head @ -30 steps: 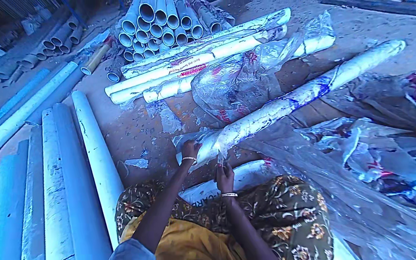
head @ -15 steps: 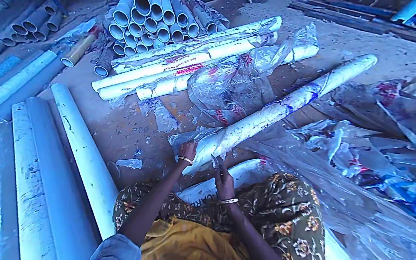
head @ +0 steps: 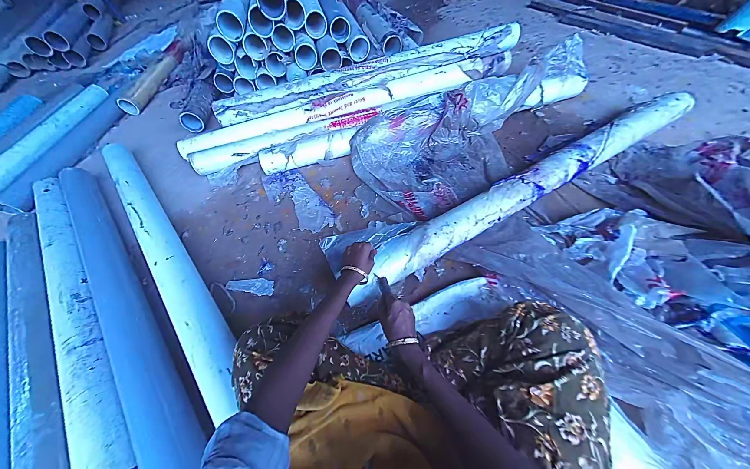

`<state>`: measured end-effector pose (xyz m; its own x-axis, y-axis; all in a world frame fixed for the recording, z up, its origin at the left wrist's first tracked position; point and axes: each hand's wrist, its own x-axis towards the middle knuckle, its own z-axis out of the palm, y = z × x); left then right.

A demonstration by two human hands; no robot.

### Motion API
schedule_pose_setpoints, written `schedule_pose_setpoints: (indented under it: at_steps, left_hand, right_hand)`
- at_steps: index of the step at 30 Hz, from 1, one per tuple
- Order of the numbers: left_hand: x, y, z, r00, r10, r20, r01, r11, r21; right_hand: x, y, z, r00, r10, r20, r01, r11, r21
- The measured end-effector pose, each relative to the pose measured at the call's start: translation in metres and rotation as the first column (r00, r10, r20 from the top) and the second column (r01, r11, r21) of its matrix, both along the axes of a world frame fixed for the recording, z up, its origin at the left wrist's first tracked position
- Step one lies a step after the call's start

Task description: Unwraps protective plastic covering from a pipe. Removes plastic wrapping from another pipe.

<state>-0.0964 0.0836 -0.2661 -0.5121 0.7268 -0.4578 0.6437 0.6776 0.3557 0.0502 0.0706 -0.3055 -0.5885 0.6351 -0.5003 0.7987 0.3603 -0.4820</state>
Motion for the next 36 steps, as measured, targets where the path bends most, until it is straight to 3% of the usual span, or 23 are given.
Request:
schedule_pose_setpoints:
  at_steps: [2, 5, 9, 15, 19, 22, 26, 31, 36]
  left_hand:
    - [0.0, 0.001, 0.0, 1.0, 0.006, 0.002, -0.006, 1.0, 0.009]
    - [-0.005, 0.006, -0.001, 1.0, -0.004, 0.006, 0.004, 1.0, 0.02]
    - [-0.005, 0.007, -0.003, 1.0, 0.002, 0.012, -0.002, 1.0, 0.009]
    - [-0.005, 0.007, -0.002, 0.999, 0.031, 0.031, -0.031, 0.999, 0.025]
    - [-0.007, 0.007, -0.001, 0.999, 0.028, 0.034, -0.029, 0.999, 0.03]
    - [-0.005, 0.007, -0.003, 0.999, 0.03, 0.036, -0.031, 0.999, 0.025]
    - [-0.004, 0.005, -0.003, 0.999, 0.031, 0.044, -0.032, 0.999, 0.031]
    - [-0.007, 0.004, -0.003, 0.998, 0.026, 0.054, -0.028, 0.999, 0.041]
    - [-0.01, 0.005, -0.003, 0.998, 0.024, 0.052, -0.026, 0.999, 0.047]
  right_hand:
    - [0.02, -0.009, -0.005, 0.999, 0.02, -0.047, -0.022, 0.999, -0.034]
    - [0.027, 0.004, -0.003, 0.986, -0.063, -0.158, 0.066, 0.998, 0.017]
    - [0.003, 0.032, 0.006, 0.997, -0.012, -0.073, 0.018, 0.996, 0.083]
    - [0.019, -0.006, 0.0, 0.992, 0.119, -0.031, -0.119, 0.993, -0.013]
    - [0.013, 0.017, 0.011, 0.995, 0.022, -0.097, -0.018, 0.999, 0.045]
    - [-0.003, 0.031, 0.018, 0.998, 0.062, -0.007, -0.061, 0.995, 0.082]
    - [0.009, -0.011, 0.007, 0.993, 0.113, 0.019, -0.114, 0.993, 0.01]
    - [0.015, 0.009, 0.008, 0.991, -0.01, -0.135, 0.02, 0.997, 0.076]
    - [0.005, -0.012, -0.009, 0.992, 0.063, -0.107, -0.052, 0.994, 0.1]
